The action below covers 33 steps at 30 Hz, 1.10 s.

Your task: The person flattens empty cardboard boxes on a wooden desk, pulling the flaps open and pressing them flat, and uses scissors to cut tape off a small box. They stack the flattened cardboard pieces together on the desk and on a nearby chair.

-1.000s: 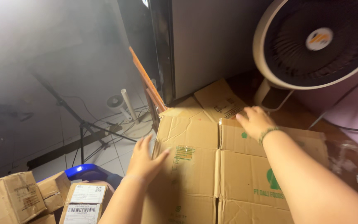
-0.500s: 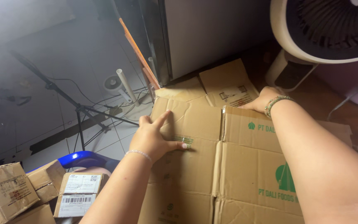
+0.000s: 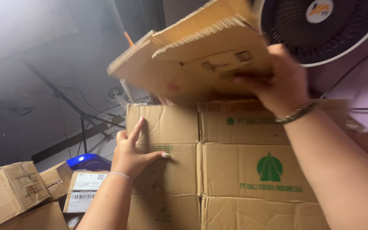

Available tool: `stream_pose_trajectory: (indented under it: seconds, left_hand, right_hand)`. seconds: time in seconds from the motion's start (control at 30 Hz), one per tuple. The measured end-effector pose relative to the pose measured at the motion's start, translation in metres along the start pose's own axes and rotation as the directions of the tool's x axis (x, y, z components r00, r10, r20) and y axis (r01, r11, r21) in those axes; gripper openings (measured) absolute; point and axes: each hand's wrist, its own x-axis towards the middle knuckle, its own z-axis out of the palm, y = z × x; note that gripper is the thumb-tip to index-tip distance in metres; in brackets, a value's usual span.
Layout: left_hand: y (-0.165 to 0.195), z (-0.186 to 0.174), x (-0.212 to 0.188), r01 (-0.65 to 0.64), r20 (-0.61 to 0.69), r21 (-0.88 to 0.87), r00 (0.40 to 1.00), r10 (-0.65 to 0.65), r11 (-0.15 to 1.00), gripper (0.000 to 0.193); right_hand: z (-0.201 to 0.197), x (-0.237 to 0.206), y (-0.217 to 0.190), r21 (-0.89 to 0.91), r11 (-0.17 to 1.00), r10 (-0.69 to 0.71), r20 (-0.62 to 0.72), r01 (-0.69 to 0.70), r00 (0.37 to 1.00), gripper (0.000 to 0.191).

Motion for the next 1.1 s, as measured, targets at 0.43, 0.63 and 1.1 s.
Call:
stream_pose_trajectory:
  seconds: [0.43, 0.63, 1.1]
  left_hand:
    - [-0.026, 0.036, 0.06, 0.224, 0.032, -0.401, 0.972, -0.231, 0.888, 0.087]
    - [-0.06, 0.055, 0.034, 0.309, 0.15, -0.444, 0.951, -0.271, 0.841, 0.117]
    - [-0.074, 0.009, -0.002, 0.519, 0.387, -0.765, 0.844, -0.371, 0.381, 0.055]
  right_hand:
    - [-0.041, -0.126, 0.058, -0.332, 0.636, 0.772, 0.296, -0.697, 0.563, 0.092]
    - [-0.011, -0.17, 0.102, -0.721, 0.459, 0.876, 0.271, -0.519, 0.399, 0.125]
    - [0.004, -0.138, 0.134, -0.588, 0.294, 0.954, 0.228, -0.754, 0.194, 0.145]
